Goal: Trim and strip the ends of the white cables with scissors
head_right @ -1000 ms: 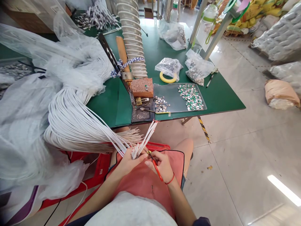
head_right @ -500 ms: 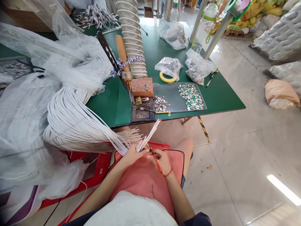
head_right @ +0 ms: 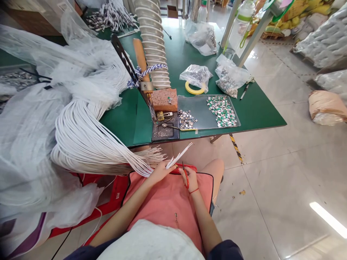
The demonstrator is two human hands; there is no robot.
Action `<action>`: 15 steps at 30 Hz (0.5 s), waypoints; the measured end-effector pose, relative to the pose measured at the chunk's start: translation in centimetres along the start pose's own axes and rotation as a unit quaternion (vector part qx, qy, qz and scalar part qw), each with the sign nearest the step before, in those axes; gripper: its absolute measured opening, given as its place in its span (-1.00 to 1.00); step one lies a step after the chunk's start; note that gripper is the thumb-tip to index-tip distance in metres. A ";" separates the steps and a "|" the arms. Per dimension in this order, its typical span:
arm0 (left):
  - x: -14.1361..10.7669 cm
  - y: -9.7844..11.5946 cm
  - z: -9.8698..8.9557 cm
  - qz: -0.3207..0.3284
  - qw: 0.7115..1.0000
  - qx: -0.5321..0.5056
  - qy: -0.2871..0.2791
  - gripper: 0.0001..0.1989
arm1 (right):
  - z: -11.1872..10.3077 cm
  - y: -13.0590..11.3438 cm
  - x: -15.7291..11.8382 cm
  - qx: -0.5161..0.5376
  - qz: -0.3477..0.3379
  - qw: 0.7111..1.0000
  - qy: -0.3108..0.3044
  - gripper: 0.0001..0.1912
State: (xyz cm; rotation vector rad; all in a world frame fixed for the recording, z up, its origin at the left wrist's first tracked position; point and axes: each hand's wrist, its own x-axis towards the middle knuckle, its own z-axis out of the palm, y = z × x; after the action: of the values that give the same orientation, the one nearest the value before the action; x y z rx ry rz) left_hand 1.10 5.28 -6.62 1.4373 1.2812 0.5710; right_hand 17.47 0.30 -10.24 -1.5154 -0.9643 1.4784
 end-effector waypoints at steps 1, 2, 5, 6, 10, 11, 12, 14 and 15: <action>0.4 -0.5 0.0 -0.007 1.000 0.010 0.010 -0.73 | 0.0 0.6 0.4 0.004 0.011 1.000 0.012 -0.48; 0.9 -1.0 0.0 -0.016 0.999 0.020 0.022 -0.74 | 0.0 1.2 0.8 0.008 0.023 0.999 0.021 -0.46; 2.2 -2.4 -0.3 -0.049 0.996 0.048 0.058 -0.74 | -0.2 2.5 1.9 0.018 0.053 0.998 0.035 -0.43; 2.6 -2.7 -0.5 -0.060 0.994 0.054 0.066 -0.73 | -0.2 2.8 2.1 0.021 0.060 0.997 0.036 -0.44; 3.6 -3.5 -0.7 -0.086 0.992 0.060 0.067 -0.69 | -0.2 3.7 2.5 0.034 0.073 0.996 0.030 -0.46; 3.6 -3.5 -0.7 -0.086 0.993 0.060 0.062 -0.70 | -0.1 3.8 2.5 0.037 0.073 0.996 0.031 -0.46; 3.6 -3.6 -0.6 -0.085 0.993 0.060 0.056 -0.70 | -0.1 3.9 2.6 0.041 0.071 0.996 0.034 -0.47; 3.4 -3.5 -0.4 -0.078 0.994 0.061 0.044 -0.69 | 0.0 4.1 2.6 0.051 0.065 0.995 0.049 -0.47; 3.3 -3.5 -0.4 -0.072 0.995 0.059 0.037 -0.68 | -0.1 4.1 2.7 0.057 0.061 0.995 0.061 -0.48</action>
State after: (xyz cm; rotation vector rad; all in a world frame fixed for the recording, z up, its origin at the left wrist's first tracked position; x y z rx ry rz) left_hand 0.42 7.87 -10.59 1.4166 1.4859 0.4626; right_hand 17.61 1.14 -15.05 -1.5853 -0.7152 1.4820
